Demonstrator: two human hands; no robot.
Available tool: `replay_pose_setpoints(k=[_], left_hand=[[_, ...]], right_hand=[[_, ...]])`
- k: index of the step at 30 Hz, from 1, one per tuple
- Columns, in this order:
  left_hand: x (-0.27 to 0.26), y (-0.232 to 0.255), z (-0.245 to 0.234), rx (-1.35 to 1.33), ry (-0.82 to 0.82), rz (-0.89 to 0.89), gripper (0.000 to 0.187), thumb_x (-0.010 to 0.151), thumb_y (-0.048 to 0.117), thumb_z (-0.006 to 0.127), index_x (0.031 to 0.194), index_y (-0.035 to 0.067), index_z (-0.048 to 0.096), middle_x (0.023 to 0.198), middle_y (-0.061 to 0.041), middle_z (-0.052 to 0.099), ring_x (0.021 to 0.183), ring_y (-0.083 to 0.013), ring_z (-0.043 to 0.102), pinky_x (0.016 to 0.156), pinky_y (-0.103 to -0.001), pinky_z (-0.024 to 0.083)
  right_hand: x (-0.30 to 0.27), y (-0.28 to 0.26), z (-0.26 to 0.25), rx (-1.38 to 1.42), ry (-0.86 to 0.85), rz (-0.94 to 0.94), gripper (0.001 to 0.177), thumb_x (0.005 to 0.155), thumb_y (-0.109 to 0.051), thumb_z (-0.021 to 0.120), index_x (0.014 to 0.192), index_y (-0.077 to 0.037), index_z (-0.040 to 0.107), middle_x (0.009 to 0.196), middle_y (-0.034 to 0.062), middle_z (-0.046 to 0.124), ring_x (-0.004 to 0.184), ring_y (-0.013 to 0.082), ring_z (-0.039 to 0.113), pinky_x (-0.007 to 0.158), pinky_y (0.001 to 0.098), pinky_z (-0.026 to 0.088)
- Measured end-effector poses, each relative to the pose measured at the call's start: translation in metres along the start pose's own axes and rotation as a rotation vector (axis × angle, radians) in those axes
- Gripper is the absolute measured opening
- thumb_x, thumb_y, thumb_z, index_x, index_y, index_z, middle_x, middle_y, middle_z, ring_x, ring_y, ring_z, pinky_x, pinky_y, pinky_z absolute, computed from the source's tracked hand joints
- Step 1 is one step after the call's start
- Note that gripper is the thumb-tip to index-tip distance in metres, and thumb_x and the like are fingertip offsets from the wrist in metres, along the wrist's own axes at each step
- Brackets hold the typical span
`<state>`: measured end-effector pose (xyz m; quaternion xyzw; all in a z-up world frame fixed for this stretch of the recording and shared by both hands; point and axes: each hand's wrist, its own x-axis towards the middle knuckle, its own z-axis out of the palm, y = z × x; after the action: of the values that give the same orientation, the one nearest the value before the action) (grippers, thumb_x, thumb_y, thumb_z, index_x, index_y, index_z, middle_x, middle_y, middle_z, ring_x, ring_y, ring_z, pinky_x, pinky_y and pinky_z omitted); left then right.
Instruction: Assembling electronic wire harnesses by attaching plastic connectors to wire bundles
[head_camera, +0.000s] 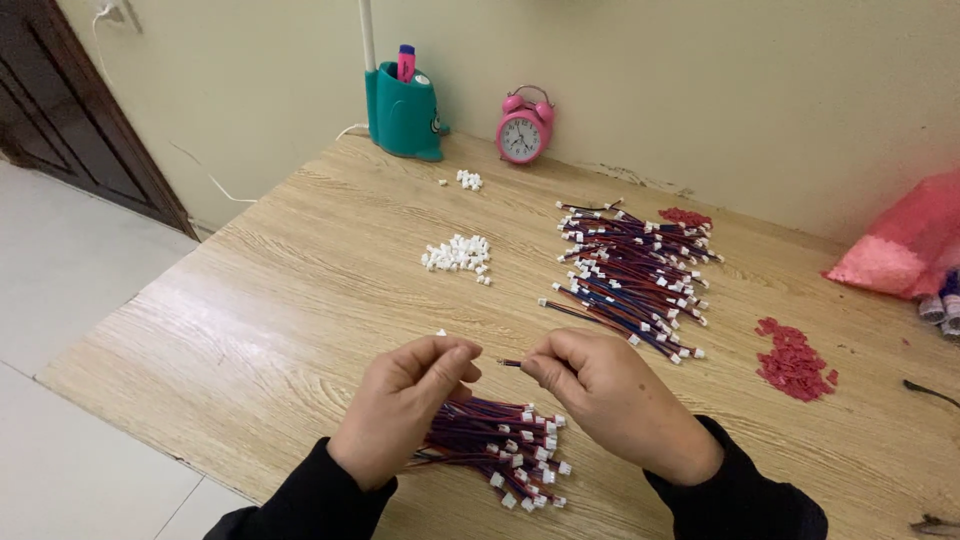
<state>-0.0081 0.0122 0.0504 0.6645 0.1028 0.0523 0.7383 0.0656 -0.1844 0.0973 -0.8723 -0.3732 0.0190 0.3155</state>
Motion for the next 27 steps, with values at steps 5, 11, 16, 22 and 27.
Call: replay_pose_setpoints(k=[5,11,16,22,27], left_hand=[[-0.003,-0.005,0.006,-0.008,-0.06,-0.008,0.013,0.086,0.012,0.071,0.094,0.003,0.075,0.074,-0.002,0.069,0.063,-0.0086,0.057,0.06,-0.022,0.048],[-0.003,-0.012,0.009,-0.06,-0.059,-0.008,0.011,0.088,0.013,0.07,0.085,0.003,0.071,0.071,-0.004,0.067,0.061,-0.0105,0.059,0.057,-0.023,0.047],[-0.009,-0.019,0.017,-0.179,0.042,-0.027,0.01,0.091,0.013,0.067,0.088,0.004,0.069,0.072,-0.006,0.065,0.061,-0.016,0.065,0.056,-0.024,0.049],[-0.032,-0.002,0.015,0.533,0.242,0.762,0.009,0.088,0.017,0.062,0.087,0.009,0.066,0.1,-0.008,0.064,0.095,-0.0193,0.065,0.079,-0.031,0.055],[-0.04,-0.021,-0.001,0.442,0.127,0.489,0.006,0.087,0.02,0.065,0.083,0.016,0.068,0.061,0.006,0.065,0.051,-0.006,0.054,0.048,-0.023,0.046]], right_hand=[[-0.002,-0.013,-0.002,0.066,-0.037,0.06,0.027,0.092,-0.03,0.061,0.071,-0.013,0.064,0.063,-0.0036,0.061,0.063,0.0103,0.057,0.062,0.0284,0.043],[-0.004,-0.013,0.002,0.107,-0.044,0.085,0.026,0.092,-0.029,0.062,0.071,-0.014,0.063,0.063,-0.0039,0.061,0.061,0.0095,0.055,0.06,0.028,0.044],[-0.003,-0.017,0.011,0.301,0.023,0.179,0.019,0.09,-0.026,0.064,0.08,-0.012,0.072,0.069,-0.006,0.066,0.066,0.0056,0.057,0.064,0.0246,0.047],[-0.004,-0.022,0.011,0.324,-0.036,0.125,0.009,0.09,-0.019,0.064,0.086,-0.014,0.071,0.075,-0.0067,0.066,0.073,0.0052,0.059,0.071,0.0225,0.047],[-0.005,-0.022,0.024,0.19,-0.106,-0.115,0.016,0.089,-0.027,0.065,0.08,-0.015,0.07,0.073,-0.0023,0.068,0.074,0.013,0.064,0.069,0.0275,0.048]])
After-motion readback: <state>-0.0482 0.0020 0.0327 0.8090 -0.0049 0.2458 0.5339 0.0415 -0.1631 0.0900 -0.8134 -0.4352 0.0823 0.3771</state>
